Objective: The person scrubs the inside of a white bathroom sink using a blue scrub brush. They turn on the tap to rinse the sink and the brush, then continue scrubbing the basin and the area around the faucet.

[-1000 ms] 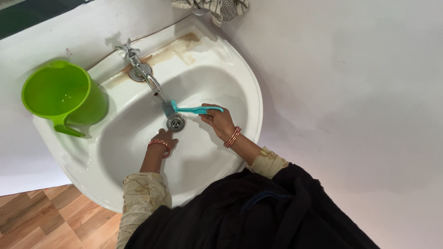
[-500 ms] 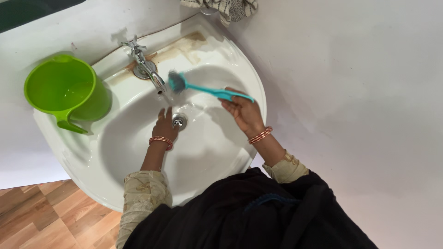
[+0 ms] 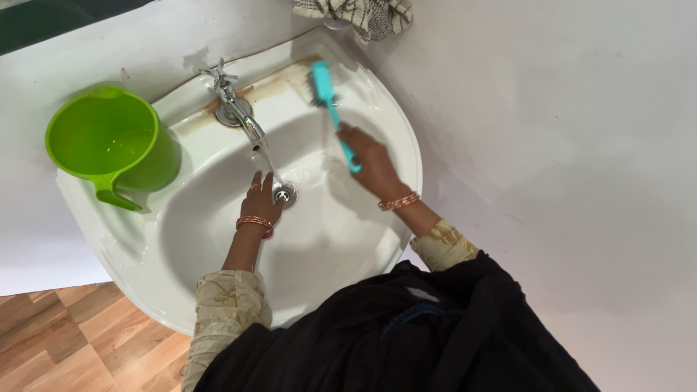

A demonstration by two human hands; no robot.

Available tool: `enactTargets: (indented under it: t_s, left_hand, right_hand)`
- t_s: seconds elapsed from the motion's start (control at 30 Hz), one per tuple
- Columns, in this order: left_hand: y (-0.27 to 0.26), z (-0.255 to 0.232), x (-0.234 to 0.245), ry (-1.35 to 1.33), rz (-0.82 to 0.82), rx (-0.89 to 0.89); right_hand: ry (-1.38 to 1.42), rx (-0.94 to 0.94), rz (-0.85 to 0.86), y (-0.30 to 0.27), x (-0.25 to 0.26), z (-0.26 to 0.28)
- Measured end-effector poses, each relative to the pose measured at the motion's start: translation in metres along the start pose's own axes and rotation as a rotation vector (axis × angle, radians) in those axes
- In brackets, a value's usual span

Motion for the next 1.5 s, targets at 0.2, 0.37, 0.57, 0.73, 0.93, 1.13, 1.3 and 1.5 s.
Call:
enactTargets:
  t_s: [0.2, 0.37, 0.57, 0.73, 0.93, 1.13, 1.3, 1.5]
  left_hand:
    - [-0.001, 0.003, -0.011, 0.025, 0.049, 0.012]
    - [-0.005, 0.004, -0.012, 0.025, 0.105, 0.042]
    - [-0.009, 0.005, -0.029, 0.083, 0.246, 0.052]
    - [-0.006, 0.021, -0.056, 0.132, 0.385, 0.076]
    - [-0.011, 0.021, -0.064, 0.152, 0.471, 0.058]
    - [-0.009, 0.02, -0.056, 0.136, 0.435, 0.058]
    - [-0.007, 0.016, -0.051, 0.143, 0.397, 0.027]
    - [-0.006, 0.022, -0.056, 0.172, 0.446, 0.069]
  right_hand:
    - [0.036, 0.227, 0.103, -0.024, -0.022, 0.05]
    - [-0.081, 0.118, -0.136, -0.002, 0.02, 0.002]
    - [-0.004, 0.343, 0.038, -0.02, -0.021, 0.04]
    - [-0.041, 0.021, -0.047, 0.045, 0.006, -0.034]
    - [0.015, 0.256, 0.038, 0.057, -0.042, 0.006]
    - [0.031, 0.015, -0.051, 0.088, -0.013, -0.035]
    - [0.075, 0.306, 0.048, 0.056, -0.049, 0.025]
    - [0.119, -0.242, 0.019, 0.071, -0.012, -0.044]
Point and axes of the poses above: each hand's wrist, its own y-axis towards the middle knuckle, its own x-axis out of the back of the hand, z = x × y, the point moved 8 cm from there along y, towards the middle knuckle
